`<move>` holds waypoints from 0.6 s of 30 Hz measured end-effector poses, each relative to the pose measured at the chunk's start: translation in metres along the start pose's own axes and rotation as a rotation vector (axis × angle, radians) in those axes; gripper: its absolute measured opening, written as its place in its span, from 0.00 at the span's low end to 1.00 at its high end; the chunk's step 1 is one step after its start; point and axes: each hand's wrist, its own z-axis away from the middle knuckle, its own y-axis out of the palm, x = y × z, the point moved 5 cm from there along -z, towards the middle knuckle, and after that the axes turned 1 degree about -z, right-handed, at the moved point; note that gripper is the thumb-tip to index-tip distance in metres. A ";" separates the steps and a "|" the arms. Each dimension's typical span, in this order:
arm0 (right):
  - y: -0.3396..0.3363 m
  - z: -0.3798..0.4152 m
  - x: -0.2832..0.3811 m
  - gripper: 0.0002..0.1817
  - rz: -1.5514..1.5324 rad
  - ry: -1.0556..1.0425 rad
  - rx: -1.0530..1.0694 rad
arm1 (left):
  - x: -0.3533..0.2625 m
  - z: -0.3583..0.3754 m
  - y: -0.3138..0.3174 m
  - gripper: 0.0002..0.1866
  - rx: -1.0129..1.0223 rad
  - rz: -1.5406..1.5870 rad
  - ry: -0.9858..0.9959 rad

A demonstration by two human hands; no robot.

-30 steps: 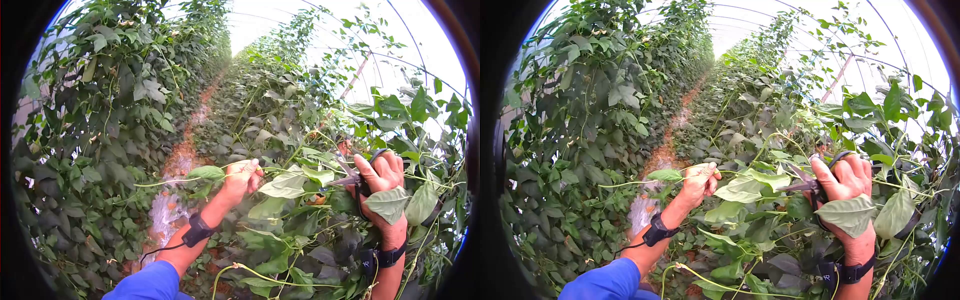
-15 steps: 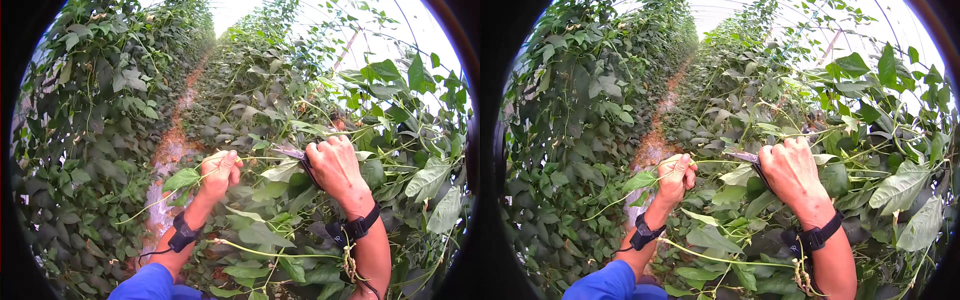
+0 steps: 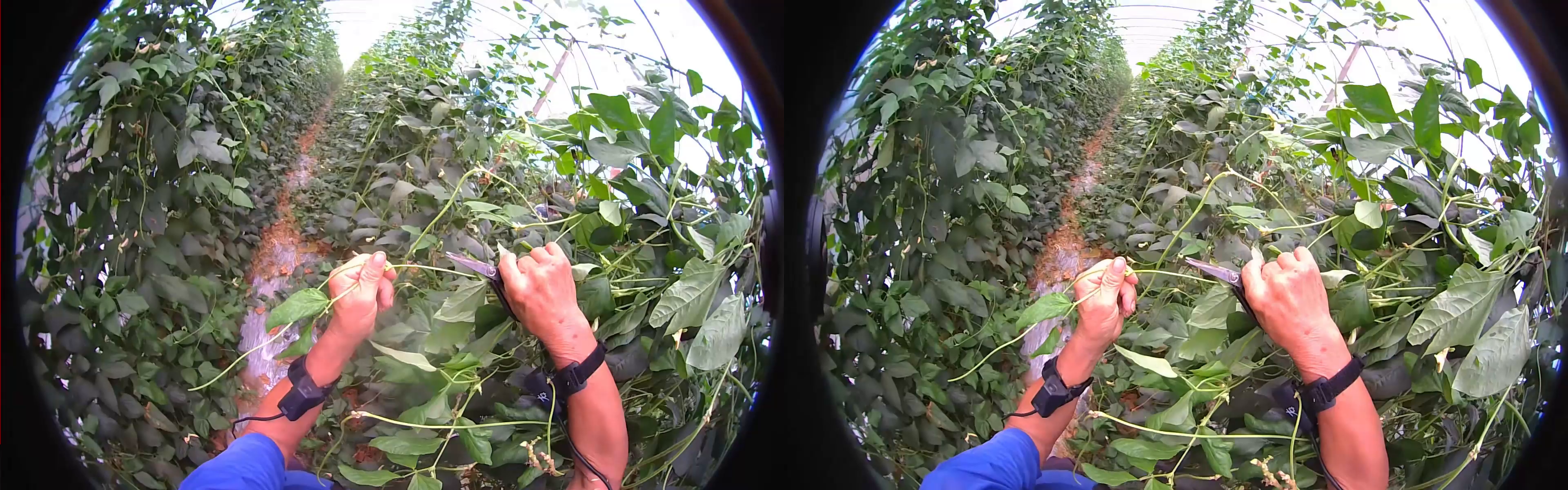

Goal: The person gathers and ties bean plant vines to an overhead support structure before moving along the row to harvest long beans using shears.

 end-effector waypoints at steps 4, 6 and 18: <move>-0.026 -0.004 0.002 0.17 -0.178 0.017 -0.250 | 0.006 -0.006 -0.005 0.17 -0.035 0.046 -0.028; -0.046 -0.007 0.011 0.18 -0.165 -0.015 -0.329 | 0.008 -0.010 -0.007 0.17 -0.057 0.059 -0.049; -0.012 0.012 0.071 0.19 -0.558 0.162 -0.133 | 0.011 -0.006 -0.020 0.17 -0.116 0.116 -0.101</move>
